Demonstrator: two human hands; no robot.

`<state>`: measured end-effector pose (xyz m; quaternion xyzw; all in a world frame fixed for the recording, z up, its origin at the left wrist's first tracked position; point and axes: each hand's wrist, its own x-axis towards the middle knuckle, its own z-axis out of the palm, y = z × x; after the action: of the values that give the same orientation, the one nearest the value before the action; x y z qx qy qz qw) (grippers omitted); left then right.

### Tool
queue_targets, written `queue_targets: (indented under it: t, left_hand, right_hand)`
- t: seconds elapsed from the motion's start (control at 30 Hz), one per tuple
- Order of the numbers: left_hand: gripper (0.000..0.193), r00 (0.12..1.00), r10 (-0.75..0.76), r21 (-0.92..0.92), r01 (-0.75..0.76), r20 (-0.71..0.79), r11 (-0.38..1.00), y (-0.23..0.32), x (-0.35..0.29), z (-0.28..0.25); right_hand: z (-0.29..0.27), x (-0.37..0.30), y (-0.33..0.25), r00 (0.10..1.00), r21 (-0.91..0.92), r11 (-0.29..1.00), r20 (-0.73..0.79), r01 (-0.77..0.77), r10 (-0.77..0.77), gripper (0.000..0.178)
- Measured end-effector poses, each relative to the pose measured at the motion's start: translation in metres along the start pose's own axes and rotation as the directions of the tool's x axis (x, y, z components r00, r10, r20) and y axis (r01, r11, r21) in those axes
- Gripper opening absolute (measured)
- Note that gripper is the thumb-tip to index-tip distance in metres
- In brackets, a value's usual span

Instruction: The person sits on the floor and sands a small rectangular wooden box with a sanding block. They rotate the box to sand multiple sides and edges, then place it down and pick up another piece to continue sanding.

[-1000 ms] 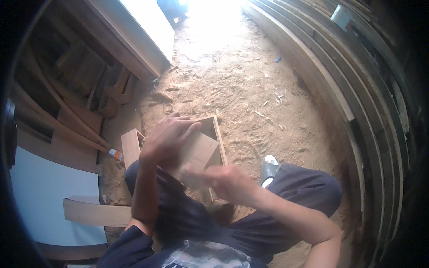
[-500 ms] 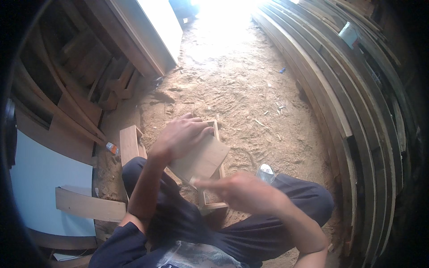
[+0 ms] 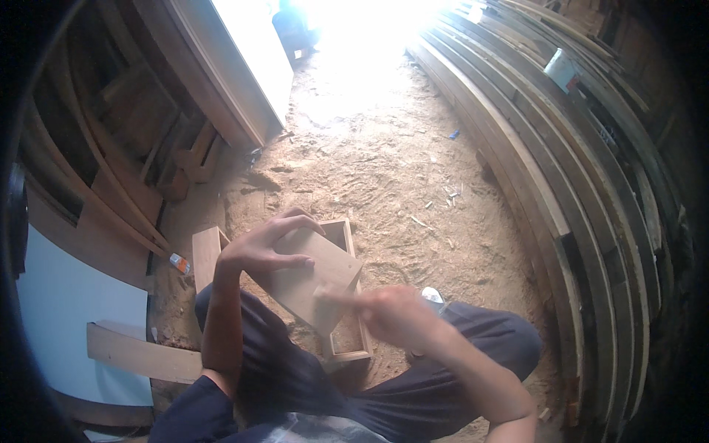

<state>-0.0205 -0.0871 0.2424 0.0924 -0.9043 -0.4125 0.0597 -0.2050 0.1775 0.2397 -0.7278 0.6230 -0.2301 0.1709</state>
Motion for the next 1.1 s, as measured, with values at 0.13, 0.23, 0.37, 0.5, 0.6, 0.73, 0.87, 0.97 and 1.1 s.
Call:
queue_targets:
  t: [0.13,0.23,0.37,0.5,0.6,0.73,0.87,0.97,1.1]
  left_hand:
    - [0.05,0.984,-0.138,-0.032,0.135,-0.116,0.99,0.005,-0.01,0.002]
    - [0.04,0.946,-0.258,-0.158,0.23,-0.194,0.96,0.003,-0.004,0.014]
    - [0.031,0.901,-0.294,0.039,0.322,-0.318,0.946,0.027,-0.005,0.026]
    - [0.032,0.907,-0.244,0.04,0.273,-0.343,0.961,0.028,-0.001,0.045]
    - [0.031,0.925,-0.153,-0.267,0.059,-0.348,0.962,-0.007,0.013,0.057]
    - [0.027,0.862,-0.13,-0.465,-0.132,-0.489,0.875,-0.048,0.027,0.074]
    - [0.032,0.741,-0.246,-0.543,-0.186,-0.625,0.819,-0.034,0.035,0.116]
    - [0.036,0.729,-0.221,-0.435,-0.117,-0.648,0.893,-0.002,0.021,0.122]
    - [0.048,0.822,-0.129,-0.265,-0.027,-0.555,0.964,0.002,0.009,0.123]
  right_hand:
    - [-0.009,0.017,0.012,0.959,-0.066,0.962,-0.12,-0.264,0.255,0.046]
    - [-0.017,0.017,0.007,0.928,-0.019,0.95,-0.218,-0.312,0.301,0.04]
    - [-0.015,0.018,0.002,0.915,0.015,0.939,-0.221,-0.343,0.338,0.037]
    - [-0.013,0.019,-0.002,0.922,0.03,0.947,-0.221,-0.321,0.32,0.034]
    - [-0.014,0.017,-0.003,0.902,-0.047,0.911,-0.166,-0.411,0.398,0.033]
    - [-0.006,0.017,0.002,0.902,-0.064,0.917,-0.217,-0.394,0.373,0.034]
    - [0.002,0.016,0.009,0.881,-0.131,0.886,-0.245,-0.445,0.406,0.037]
    - [0.004,0.023,0.009,0.897,-0.036,0.916,-0.22,-0.4,0.383,0.04]
    - [0.015,0.025,-0.005,0.979,-0.008,0.998,-0.194,-0.062,0.059,0.043]
